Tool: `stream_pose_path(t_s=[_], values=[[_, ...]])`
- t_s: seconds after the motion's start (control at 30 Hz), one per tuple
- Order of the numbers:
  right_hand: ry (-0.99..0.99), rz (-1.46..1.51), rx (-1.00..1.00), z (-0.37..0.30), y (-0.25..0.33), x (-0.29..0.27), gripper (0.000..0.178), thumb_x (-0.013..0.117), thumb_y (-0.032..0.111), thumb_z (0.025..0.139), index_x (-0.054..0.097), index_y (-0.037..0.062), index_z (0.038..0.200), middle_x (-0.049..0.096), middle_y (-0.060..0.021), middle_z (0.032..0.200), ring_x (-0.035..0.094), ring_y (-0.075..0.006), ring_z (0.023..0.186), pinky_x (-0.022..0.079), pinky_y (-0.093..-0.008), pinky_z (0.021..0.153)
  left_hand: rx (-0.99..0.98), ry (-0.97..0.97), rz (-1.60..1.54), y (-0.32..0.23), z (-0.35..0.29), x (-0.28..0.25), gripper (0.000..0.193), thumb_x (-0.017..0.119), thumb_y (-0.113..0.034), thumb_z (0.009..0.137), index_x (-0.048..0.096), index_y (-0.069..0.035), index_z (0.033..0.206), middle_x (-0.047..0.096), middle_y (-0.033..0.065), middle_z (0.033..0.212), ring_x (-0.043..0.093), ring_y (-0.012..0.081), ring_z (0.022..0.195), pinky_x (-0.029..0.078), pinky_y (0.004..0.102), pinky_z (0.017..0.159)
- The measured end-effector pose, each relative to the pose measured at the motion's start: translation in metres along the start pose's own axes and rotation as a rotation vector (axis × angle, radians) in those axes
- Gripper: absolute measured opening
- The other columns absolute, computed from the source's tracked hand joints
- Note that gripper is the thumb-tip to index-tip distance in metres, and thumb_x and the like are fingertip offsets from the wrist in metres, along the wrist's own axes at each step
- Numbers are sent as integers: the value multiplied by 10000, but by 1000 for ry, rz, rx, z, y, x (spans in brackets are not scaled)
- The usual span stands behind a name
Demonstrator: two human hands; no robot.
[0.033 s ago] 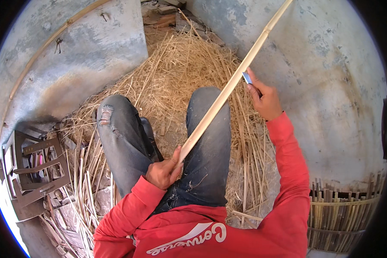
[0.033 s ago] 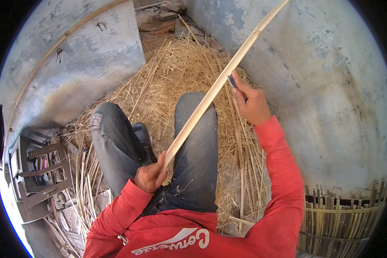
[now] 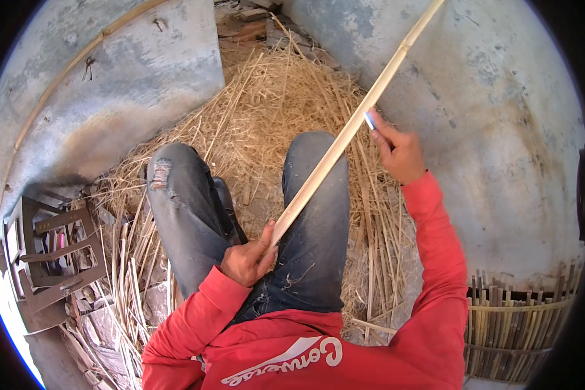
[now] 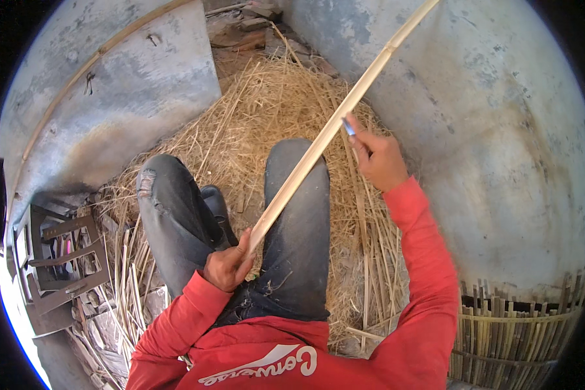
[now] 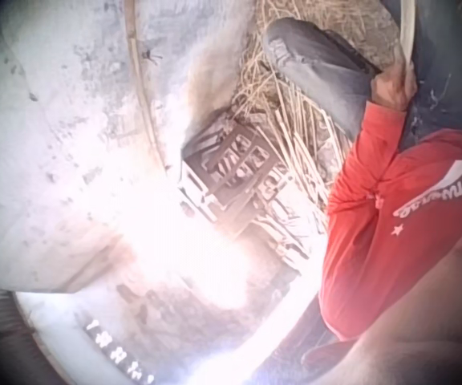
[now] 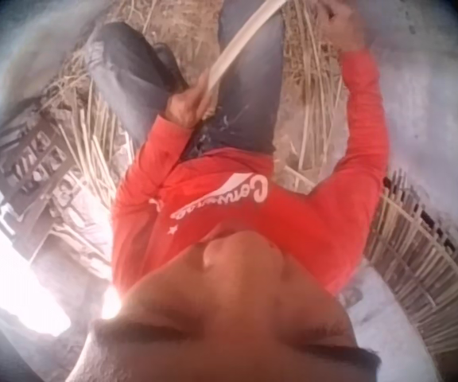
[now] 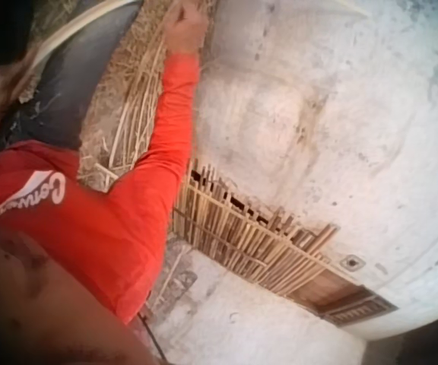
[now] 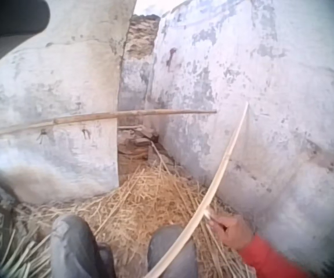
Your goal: The person uses a small knife to shave and smooth a thin bamboo strip while sitting on a pile of straw.
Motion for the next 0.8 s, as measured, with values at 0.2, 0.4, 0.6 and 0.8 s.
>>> stream_pose_path(t_s=[0.2,0.4,0.6,0.8], values=[[129,-23,98,-13,5,5,442,662,42,997,668,118,1432,684,-208,818,521,-157,574,470,-298,596,-10,-6,-49,2,-2,-1,672,747,-100,926,502,5,1543,657,171,764,682,342,648,530,420,604],[55,18,17,-6,13,14,491,660,38,970,659,145,1449,590,-196,669,549,-273,491,460,-357,524,-34,-14,-48,3,-4,1,654,747,-142,946,515,-30,1546,637,128,743,673,313,614,531,421,590],[142,-2,-15,-24,23,14,519,659,43,963,640,151,1469,613,-195,653,582,-287,479,464,-389,513,-20,1,-33,4,-5,-2,654,737,-95,924,516,8,1531,640,177,740,672,344,622,520,431,588],[88,-54,41,-12,5,9,539,669,58,964,613,142,1493,593,-190,639,565,-292,468,459,-408,505,-1,5,-46,-1,-3,0,664,741,-95,921,513,9,1536,636,180,733,671,350,616,512,434,582]])
Point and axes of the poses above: each hand's wrist, its own z-axis towards the middle knuckle, its own x-axis out of the palm, y = z × x, the point moved 3 cm from there along z, towards the middle knuckle
